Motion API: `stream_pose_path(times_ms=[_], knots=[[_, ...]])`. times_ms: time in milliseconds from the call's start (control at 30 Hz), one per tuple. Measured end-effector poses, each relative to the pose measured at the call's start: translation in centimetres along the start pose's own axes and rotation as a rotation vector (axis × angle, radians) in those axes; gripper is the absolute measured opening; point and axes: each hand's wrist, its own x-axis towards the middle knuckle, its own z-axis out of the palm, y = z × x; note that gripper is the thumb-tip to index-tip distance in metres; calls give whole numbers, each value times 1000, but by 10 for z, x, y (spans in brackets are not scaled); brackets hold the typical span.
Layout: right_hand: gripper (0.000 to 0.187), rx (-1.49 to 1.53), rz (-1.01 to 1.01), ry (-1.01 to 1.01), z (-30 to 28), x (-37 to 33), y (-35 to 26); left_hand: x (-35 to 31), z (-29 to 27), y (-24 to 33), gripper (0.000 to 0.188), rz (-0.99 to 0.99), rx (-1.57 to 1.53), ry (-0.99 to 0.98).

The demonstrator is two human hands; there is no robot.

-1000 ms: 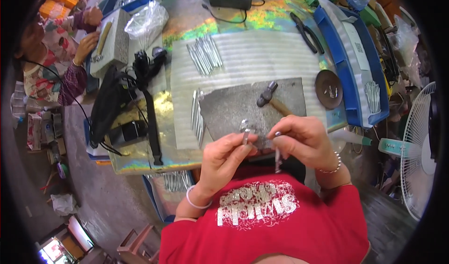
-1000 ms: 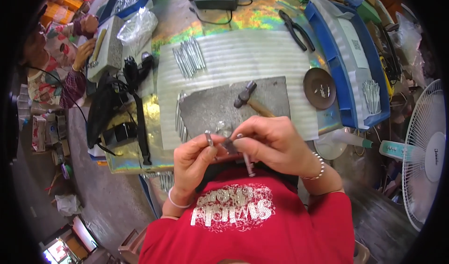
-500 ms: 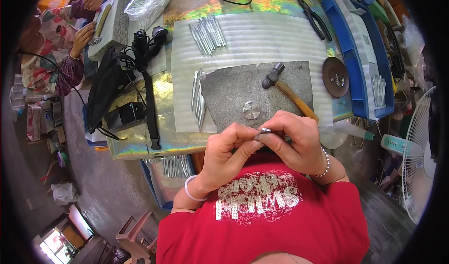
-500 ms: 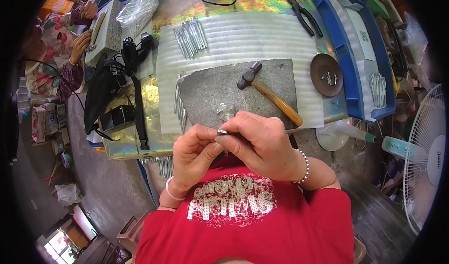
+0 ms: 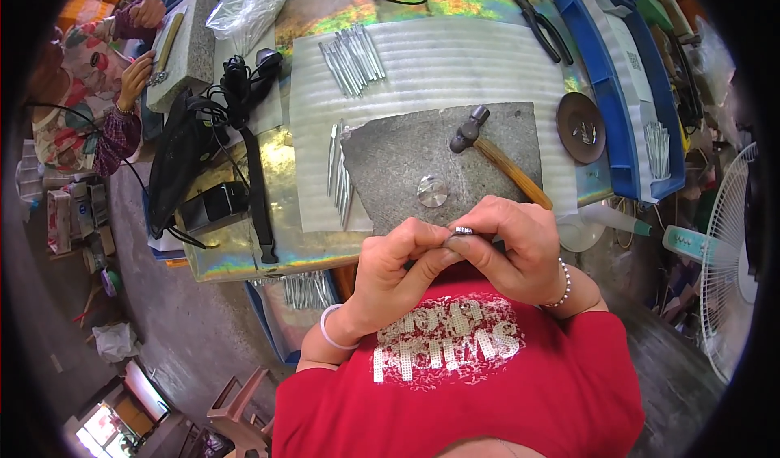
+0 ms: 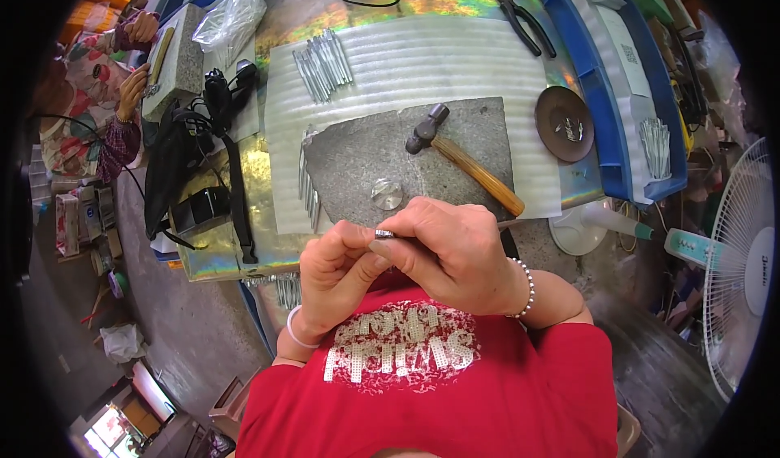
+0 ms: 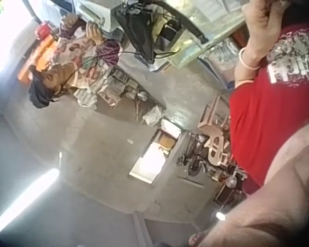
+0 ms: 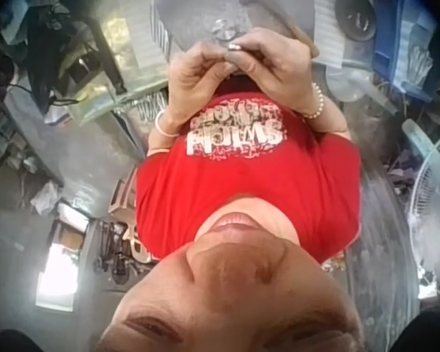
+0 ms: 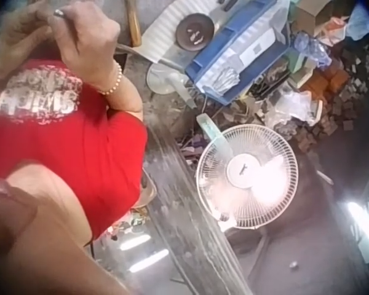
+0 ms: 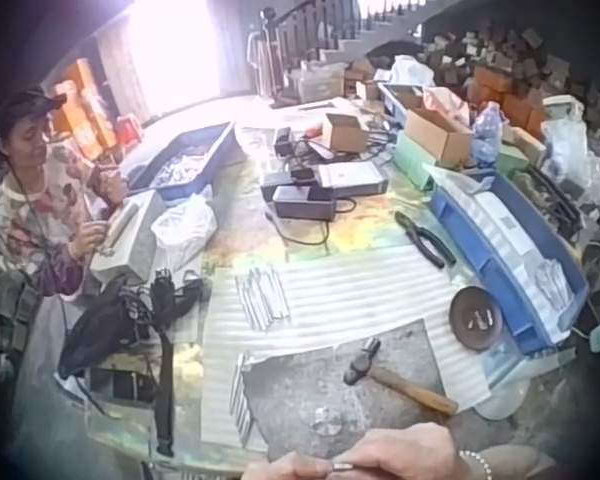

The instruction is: Hammering small metal components on a workbench using a punch and a hammer.

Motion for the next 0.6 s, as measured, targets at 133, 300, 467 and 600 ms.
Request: stream_pose_path(times_ms=[133, 300, 467, 600], knots=[[10, 19, 81, -42, -3, 0, 1, 2, 2, 3, 10, -32, -14, -10], [10, 326, 441, -36, -1, -1, 4, 3, 4, 0, 7, -227, -234, -29], [10, 595, 655, -46, -3, 4, 15, 8, -2, -5, 12, -282, -138, -68], [15, 595, 741, -20, -2, 6, 23, 19, -12, 11, 13, -480, -232, -195]])
